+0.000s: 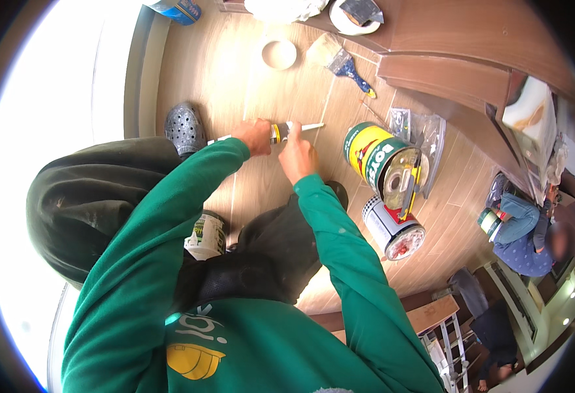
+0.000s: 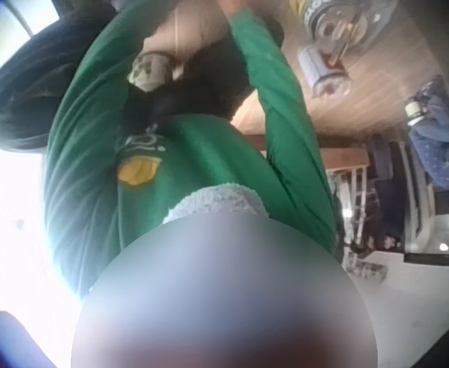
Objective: The person prepares a sealant tube by cutting the nozzle and then applies sealant to a wooden trim piece near a window. They use a utility knife to cut the nozzle and a caulking gun to dispense the sealant.
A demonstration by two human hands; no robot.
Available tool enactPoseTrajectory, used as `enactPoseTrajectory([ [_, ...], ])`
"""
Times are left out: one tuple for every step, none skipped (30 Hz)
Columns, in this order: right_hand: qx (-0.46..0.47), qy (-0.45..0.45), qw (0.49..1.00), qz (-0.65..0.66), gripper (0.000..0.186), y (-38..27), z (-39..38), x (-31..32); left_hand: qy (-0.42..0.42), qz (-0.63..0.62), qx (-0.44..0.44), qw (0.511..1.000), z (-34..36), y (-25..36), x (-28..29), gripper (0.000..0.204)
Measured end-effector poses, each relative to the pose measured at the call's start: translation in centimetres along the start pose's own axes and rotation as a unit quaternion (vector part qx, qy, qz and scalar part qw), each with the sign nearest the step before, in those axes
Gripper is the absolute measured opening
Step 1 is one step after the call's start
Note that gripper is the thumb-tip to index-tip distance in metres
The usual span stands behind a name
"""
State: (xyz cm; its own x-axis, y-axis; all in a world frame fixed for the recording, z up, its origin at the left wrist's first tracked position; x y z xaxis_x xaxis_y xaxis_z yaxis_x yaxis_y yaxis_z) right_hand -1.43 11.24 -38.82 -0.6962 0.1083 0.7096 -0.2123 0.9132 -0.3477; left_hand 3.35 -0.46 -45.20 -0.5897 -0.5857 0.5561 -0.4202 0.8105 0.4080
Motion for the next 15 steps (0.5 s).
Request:
enactPoseTrajectory([
  [-0.006,-0.001,1.000,-0.002,0.043,-0.1,0.2,0.1,0.007,-0.004,0.001,1.000,0.1,0.0,0.1,0.036],
  [-0.013,-0.001,1.000,-0.005,0.042,-0.2,0.4,0.2,0.013,-0.007,0.002,1.000,0.3,-0.1,0.2,0.036],
  [-0.017,-0.017,1.000,-0.014,0.040,-0.9,1.2,0.7,0.020,-0.010,0.001,1.000,0.4,-0.1,0.4,0.036],
  [-0.026,-0.026,0.999,-0.019,0.040,-1.3,1.3,0.8,0.027,-0.013,0.000,1.000,0.6,-0.2,0.6,0.036],
  [-0.035,-0.035,0.999,-0.023,0.039,-1.8,1.2,0.8,0.031,-0.006,-0.004,0.999,0.7,-0.4,0.7,0.036],
  [-0.046,-0.046,0.997,-0.030,0.039,-1.9,0.9,0.8,0.033,-0.002,-0.010,0.999,0.6,-0.3,0.3,0.036],
  [-0.053,-0.055,0.997,-0.034,0.039,-2.0,1.0,0.6,0.035,0.002,-0.015,0.999,0.6,-0.1,-0.1,0.036],
  [-0.059,-0.063,0.996,-0.038,0.040,-2.0,1.3,0.4,0.030,0.000,-0.020,0.999,0.4,-0.1,-0.5,0.036],
  [-0.063,-0.067,0.995,-0.042,0.040,-2.2,1.8,0.4,0.030,-0.001,-0.025,0.999,0.5,-0.3,-0.7,0.036],
  [-0.065,-0.065,0.995,-0.042,0.041,-2.4,1.9,0.3,0.029,-0.002,-0.029,0.999,0.6,-0.4,-0.8,0.036],
  [-0.067,-0.063,0.995,-0.043,0.042,-2.5,1.8,0.2,0.034,0.002,-0.033,0.999,0.9,-0.4,-0.9,0.038],
  [-0.067,-0.064,0.995,-0.043,0.043,-2.5,1.9,-0.2,0.038,-0.010,-0.046,0.998,0.9,-0.4,-0.7,0.038],
  [-0.068,-0.053,0.995,-0.039,0.044,-2.4,2.2,-0.6,0.042,-0.022,-0.058,0.997,0.8,-0.3,-0.5,0.039],
  [-0.070,-0.043,0.996,-0.035,0.045,-2.3,2.4,-1.0,0.046,-0.034,-0.070,0.996,0.6,-0.2,-0.5,0.039],
  [-0.071,-0.038,0.996,-0.025,0.045,-2.5,2.5,-1.8,0.049,-0.013,-0.070,0.996,0.1,-0.6,-0.9,0.038],
])
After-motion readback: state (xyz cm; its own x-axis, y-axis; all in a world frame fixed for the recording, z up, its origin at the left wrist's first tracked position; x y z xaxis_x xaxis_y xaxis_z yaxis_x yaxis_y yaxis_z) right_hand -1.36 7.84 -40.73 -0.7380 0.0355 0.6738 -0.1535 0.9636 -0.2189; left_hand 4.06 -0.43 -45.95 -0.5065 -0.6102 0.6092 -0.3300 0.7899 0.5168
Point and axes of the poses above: each hand's wrist, its own z-axis towards the middle knuckle, its own x-axis out of the back of the hand, y = z × x, the point moved 3 cm from there along z, towards the middle knuckle, and after that the axes turned 3 degrees about -x, right-handed, at the moved point
